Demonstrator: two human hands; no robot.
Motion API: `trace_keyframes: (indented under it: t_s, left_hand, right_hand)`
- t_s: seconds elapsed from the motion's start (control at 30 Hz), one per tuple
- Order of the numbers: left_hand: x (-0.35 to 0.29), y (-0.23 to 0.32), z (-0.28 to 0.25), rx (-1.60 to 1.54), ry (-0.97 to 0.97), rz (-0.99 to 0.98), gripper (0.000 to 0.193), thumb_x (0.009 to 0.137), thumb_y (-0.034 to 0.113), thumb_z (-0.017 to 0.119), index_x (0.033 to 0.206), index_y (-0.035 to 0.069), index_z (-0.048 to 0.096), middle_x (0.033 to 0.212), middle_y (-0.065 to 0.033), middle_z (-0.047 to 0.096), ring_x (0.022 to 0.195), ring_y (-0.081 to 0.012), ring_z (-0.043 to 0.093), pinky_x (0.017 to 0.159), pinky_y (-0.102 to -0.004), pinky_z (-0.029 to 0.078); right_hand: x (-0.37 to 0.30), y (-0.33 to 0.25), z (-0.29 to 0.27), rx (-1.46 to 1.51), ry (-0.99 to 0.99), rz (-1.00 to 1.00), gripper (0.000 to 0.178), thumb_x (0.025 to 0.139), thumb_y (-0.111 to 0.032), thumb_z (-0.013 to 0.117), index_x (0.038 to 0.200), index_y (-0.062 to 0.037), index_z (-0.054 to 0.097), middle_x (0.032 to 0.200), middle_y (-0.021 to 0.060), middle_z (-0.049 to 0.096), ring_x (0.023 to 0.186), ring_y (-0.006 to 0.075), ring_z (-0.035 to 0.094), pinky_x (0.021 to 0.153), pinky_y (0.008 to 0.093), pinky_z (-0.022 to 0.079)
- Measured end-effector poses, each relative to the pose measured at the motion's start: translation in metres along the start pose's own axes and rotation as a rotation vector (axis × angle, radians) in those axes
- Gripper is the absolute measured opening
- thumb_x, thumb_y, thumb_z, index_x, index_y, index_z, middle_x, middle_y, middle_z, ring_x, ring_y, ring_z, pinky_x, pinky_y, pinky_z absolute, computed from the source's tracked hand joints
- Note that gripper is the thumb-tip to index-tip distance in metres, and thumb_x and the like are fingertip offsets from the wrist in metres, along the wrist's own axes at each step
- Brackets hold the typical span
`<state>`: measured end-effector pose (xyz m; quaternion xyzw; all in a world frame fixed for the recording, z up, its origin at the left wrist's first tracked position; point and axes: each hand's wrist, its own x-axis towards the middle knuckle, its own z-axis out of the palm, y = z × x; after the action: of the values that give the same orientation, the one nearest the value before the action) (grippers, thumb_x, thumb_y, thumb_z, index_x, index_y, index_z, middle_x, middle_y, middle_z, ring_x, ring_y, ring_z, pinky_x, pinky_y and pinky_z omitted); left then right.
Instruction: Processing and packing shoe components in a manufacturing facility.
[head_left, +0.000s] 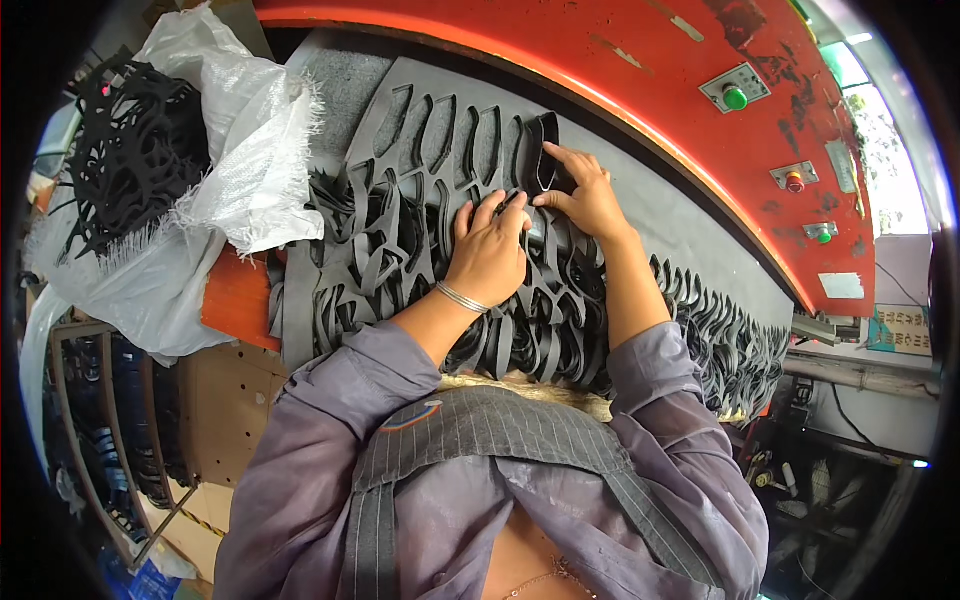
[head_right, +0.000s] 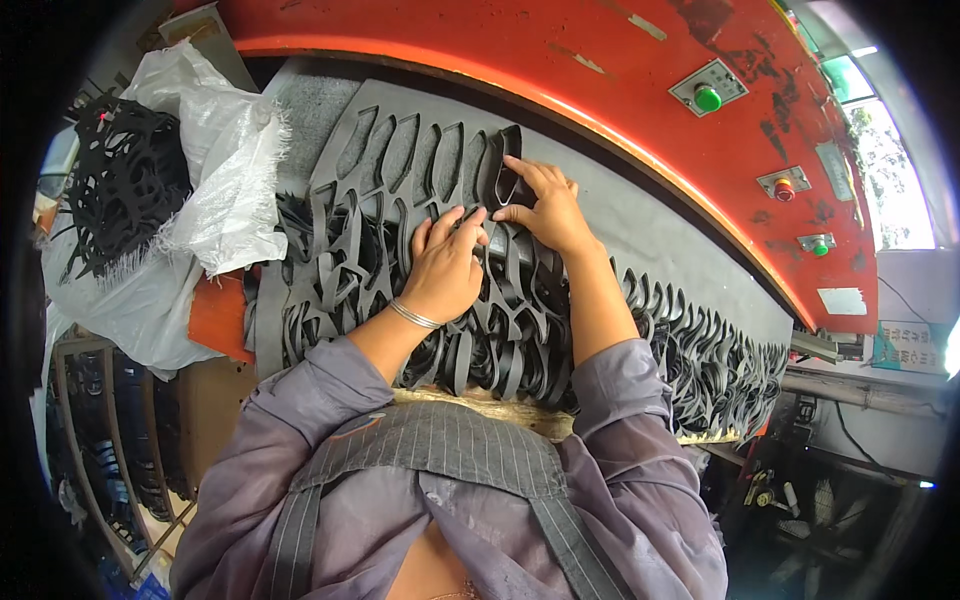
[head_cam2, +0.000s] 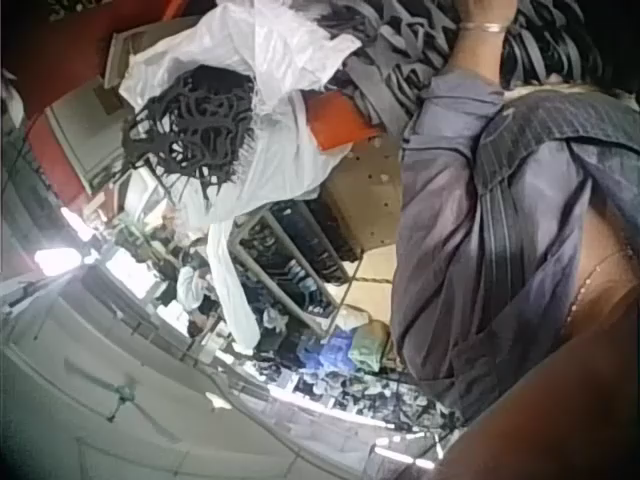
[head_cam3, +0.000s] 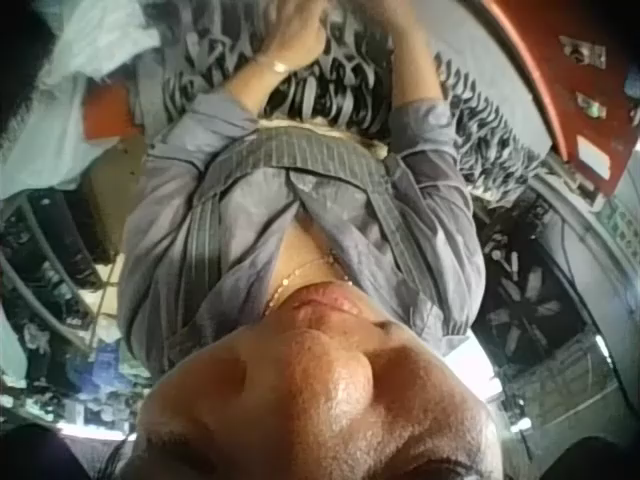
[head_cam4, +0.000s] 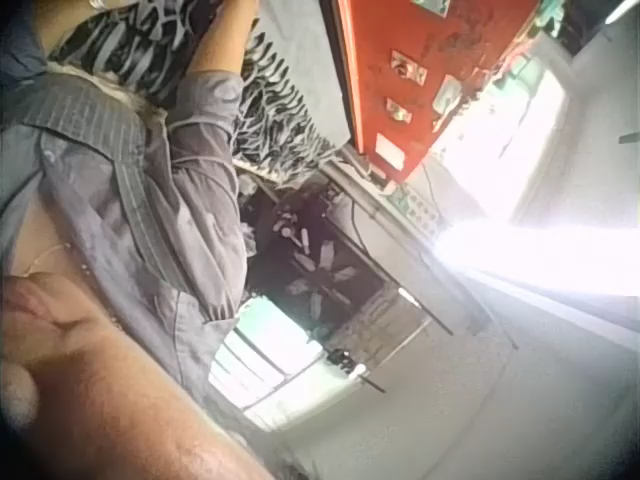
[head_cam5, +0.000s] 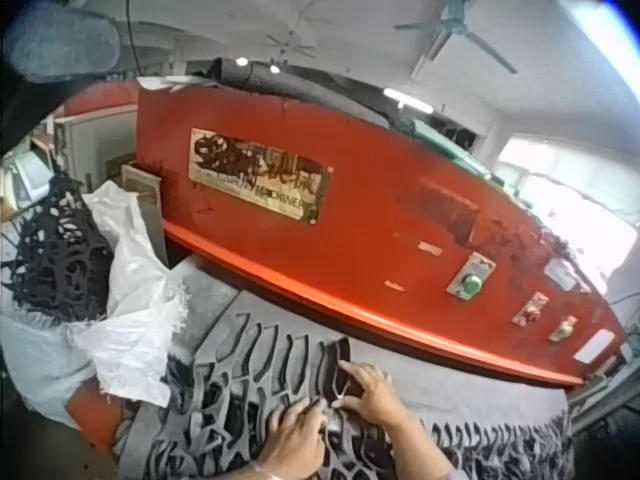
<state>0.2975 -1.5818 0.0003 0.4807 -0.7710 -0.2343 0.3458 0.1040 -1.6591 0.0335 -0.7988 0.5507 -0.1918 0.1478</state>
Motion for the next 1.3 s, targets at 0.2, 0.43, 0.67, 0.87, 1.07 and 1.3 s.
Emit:
trace_keyframes:
  t_s: [0.2, 0.43, 0.67, 0.87, 1.07, 1.3]
  left_hand:
    - [0.000, 0.000, 0.005, 0.015, -0.006, -0.003, 0.057, 0.079, 0.003, 0.053, 0.135, -0.001, 0.039, 0.112, -0.0048, 0.060, 0.132, -0.0309, 0.038, 0.109, -0.0561, 0.018]
    - [0.004, 0.001, 0.007, 0.002, 0.035, -0.015, 0.057, 0.077, 0.001, 0.055, 0.132, -0.002, 0.043, 0.109, -0.0039, 0.062, 0.131, -0.0292, 0.039, 0.109, -0.0560, 0.018]
    - [0.008, 0.001, 0.011, 0.037, 0.036, -0.022, 0.052, 0.076, 0.001, 0.055, 0.127, 0.000, 0.046, 0.108, -0.0035, 0.062, 0.131, -0.0287, 0.040, 0.108, -0.0557, 0.019]
    - [0.047, 0.020, -0.034, 0.023, -0.167, -0.173, 0.028, 0.084, 0.016, 0.061, 0.110, 0.010, 0.056, 0.139, -0.0177, 0.047, 0.135, -0.0319, 0.036, 0.111, -0.0506, 0.019]
    - [0.148, 0.077, -0.059, -0.413, -0.074, 0.032, 0.022, 0.086, 0.017, 0.063, 0.103, 0.003, 0.061, 0.102, -0.0142, 0.067, 0.094, -0.0246, 0.066, 0.080, -0.0342, 0.051]
    - [0.236, 0.173, 0.000, -0.355, -0.024, 0.508, 0.025, 0.088, 0.027, 0.063, 0.078, 0.005, 0.069, 0.061, -0.0088, 0.064, 0.055, -0.0181, 0.063, 0.054, -0.0320, 0.048]
  right_hand:
    - [-0.004, 0.000, 0.002, 0.004, 0.061, -0.053, 0.074, 0.062, -0.038, 0.083, 0.129, -0.0171, 0.058, 0.126, 0.0068, 0.059, 0.119, 0.0259, 0.050, 0.099, 0.0439, 0.032]
    - [-0.002, -0.004, 0.004, -0.022, 0.088, -0.075, 0.073, 0.062, -0.039, 0.082, 0.127, -0.0170, 0.059, 0.123, 0.0056, 0.061, 0.118, 0.0247, 0.051, 0.098, 0.0445, 0.032]
    - [0.001, -0.004, 0.003, -0.019, 0.083, -0.005, 0.072, 0.062, -0.039, 0.083, 0.126, -0.0168, 0.060, 0.123, 0.0056, 0.062, 0.118, 0.0253, 0.052, 0.098, 0.0465, 0.033]
    - [0.004, -0.012, -0.044, 0.206, 0.074, 0.116, 0.091, 0.070, -0.052, 0.077, 0.144, -0.0153, 0.040, 0.143, 0.0233, 0.042, 0.137, 0.0331, 0.037, 0.108, 0.0514, 0.027]
    - [-0.053, 0.076, -0.195, 0.333, 1.099, -0.086, 0.057, 0.102, -0.043, 0.036, 0.140, -0.0008, 0.035, 0.138, 0.0131, 0.046, 0.119, 0.0257, 0.050, 0.098, 0.0377, 0.043]
    - [-0.104, 0.227, -0.327, -0.013, 1.848, 0.503, 0.073, 0.101, -0.051, 0.023, 0.137, 0.0115, 0.034, 0.144, 0.0287, 0.033, 0.135, 0.0396, 0.032, 0.112, 0.0460, 0.027]
